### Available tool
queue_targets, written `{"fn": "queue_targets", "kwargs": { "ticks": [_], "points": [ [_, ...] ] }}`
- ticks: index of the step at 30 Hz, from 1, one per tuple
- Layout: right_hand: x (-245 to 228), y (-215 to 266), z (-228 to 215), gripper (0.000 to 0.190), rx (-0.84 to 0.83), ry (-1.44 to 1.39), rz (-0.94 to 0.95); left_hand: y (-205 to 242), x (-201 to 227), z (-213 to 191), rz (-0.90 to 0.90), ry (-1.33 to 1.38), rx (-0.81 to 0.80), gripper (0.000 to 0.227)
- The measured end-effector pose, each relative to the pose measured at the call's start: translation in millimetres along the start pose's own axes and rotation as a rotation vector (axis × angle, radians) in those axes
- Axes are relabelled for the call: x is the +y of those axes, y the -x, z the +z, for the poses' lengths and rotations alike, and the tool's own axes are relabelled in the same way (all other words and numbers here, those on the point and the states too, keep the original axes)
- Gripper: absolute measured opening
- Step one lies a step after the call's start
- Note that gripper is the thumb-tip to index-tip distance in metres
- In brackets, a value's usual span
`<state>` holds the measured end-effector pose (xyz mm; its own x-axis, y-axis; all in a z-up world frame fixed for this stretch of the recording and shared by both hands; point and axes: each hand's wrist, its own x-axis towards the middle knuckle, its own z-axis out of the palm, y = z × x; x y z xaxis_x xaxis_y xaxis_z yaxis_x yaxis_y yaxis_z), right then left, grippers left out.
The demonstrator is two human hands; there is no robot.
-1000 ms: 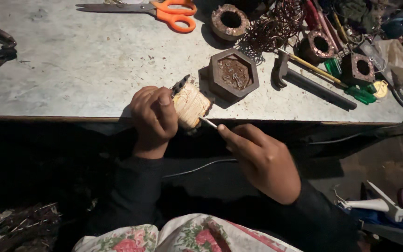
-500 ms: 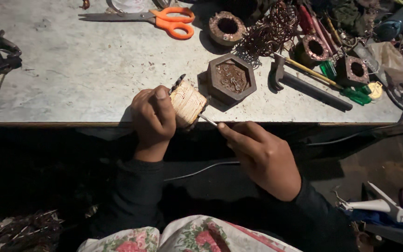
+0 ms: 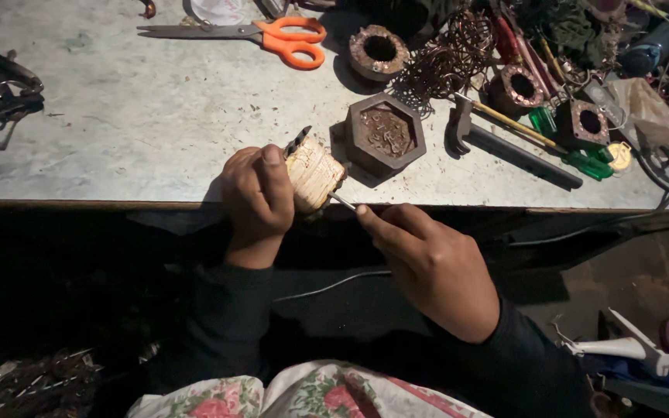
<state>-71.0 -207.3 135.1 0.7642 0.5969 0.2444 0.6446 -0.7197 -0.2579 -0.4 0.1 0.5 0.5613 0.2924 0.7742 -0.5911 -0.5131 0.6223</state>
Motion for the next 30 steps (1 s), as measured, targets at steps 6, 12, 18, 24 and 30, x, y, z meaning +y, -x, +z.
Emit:
{"fn": "queue_targets", "kwargs": {
  "ticks": [6, 12, 18, 24, 30],
  "points": [
    [0, -8, 12, 0.049, 0.069, -0.042, -0.057, 6, -9, 3, -0.007, -0.035, -0.007, 0.036],
    [15, -9, 37, 0.053, 0.115, -0.185, -0.070, 15, -15, 12, 0.095, -0.193, 0.106, 0.027],
    [32, -8, 102, 0.042, 0.418, -0.456, -0.091, 14, -22, 17, -0.362, -0.056, -0.028, 0.035],
    [43, 11, 116, 0.032, 0.776, -1.174, 0.064, 27, -31, 26, -0.219, -0.341, 0.071, 0.043],
    [55, 13, 61, 0.042, 0.453, -0.946, 0.175, 11, -17, 18, -0.102, -0.384, 0.116, 0.048]
  ]
}}
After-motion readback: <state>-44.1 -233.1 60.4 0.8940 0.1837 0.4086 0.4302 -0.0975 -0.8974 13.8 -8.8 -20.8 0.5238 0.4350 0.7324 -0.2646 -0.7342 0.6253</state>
